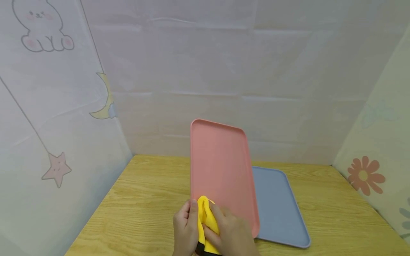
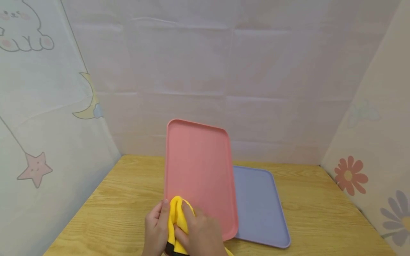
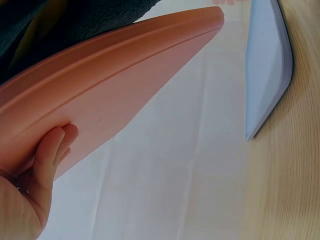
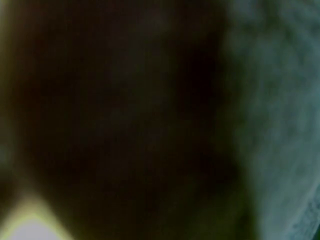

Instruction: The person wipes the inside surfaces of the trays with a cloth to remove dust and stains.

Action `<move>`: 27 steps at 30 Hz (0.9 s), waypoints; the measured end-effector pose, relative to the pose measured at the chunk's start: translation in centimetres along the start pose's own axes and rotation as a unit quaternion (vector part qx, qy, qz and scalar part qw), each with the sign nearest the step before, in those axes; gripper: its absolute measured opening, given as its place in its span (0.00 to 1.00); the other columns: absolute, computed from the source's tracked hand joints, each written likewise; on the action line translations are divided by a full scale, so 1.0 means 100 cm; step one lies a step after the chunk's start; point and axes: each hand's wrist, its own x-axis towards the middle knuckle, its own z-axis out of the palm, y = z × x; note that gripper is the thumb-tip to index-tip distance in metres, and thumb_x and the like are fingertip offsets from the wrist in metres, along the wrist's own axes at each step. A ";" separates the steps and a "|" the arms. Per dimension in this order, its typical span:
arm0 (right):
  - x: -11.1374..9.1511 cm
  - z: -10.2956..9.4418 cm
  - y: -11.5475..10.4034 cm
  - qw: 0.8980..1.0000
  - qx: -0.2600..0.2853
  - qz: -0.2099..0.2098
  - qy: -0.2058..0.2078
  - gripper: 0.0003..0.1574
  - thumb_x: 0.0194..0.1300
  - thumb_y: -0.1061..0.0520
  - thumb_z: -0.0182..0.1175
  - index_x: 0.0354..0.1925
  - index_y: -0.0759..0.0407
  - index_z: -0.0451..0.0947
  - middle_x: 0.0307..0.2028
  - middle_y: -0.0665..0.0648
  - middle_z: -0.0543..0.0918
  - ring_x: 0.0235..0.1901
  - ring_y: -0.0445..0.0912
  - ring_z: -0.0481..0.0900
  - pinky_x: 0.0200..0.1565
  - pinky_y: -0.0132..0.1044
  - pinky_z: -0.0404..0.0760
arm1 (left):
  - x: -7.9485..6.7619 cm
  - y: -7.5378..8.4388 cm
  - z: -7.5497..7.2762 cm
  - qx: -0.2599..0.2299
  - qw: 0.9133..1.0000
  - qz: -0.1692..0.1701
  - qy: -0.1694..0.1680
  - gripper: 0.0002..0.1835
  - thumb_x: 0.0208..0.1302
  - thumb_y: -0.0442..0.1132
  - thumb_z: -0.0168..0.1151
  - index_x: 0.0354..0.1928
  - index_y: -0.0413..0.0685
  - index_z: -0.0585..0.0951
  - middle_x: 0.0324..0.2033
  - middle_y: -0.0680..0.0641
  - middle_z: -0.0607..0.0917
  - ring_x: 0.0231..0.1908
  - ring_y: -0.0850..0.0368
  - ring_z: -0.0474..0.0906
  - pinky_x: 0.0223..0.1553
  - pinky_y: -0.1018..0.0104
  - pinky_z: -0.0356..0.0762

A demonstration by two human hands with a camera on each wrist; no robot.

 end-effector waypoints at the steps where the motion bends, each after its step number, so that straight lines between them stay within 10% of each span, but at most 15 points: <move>1: 0.000 0.000 0.000 1.000 0.002 0.001 -0.002 0.27 0.42 0.48 0.67 0.42 0.56 0.75 0.18 0.45 0.68 0.12 0.36 0.56 0.13 0.26 0.56 | 0.000 0.000 0.000 -0.002 1.000 0.000 0.000 0.17 0.69 0.36 0.41 0.27 0.33 0.75 0.14 0.51 0.71 0.15 0.62 0.70 0.15 0.65 0.73; 27: -0.020 0.000 0.032 0.998 0.001 -0.002 -0.061 0.31 0.41 0.47 0.69 0.44 0.59 0.76 0.29 0.48 0.80 0.20 0.37 0.72 0.19 0.30 0.70 | 0.004 0.000 -0.007 0.023 0.998 0.037 0.035 0.16 0.69 0.33 0.42 0.24 0.35 0.73 0.10 0.54 0.64 0.10 0.66 0.61 0.08 0.70 0.64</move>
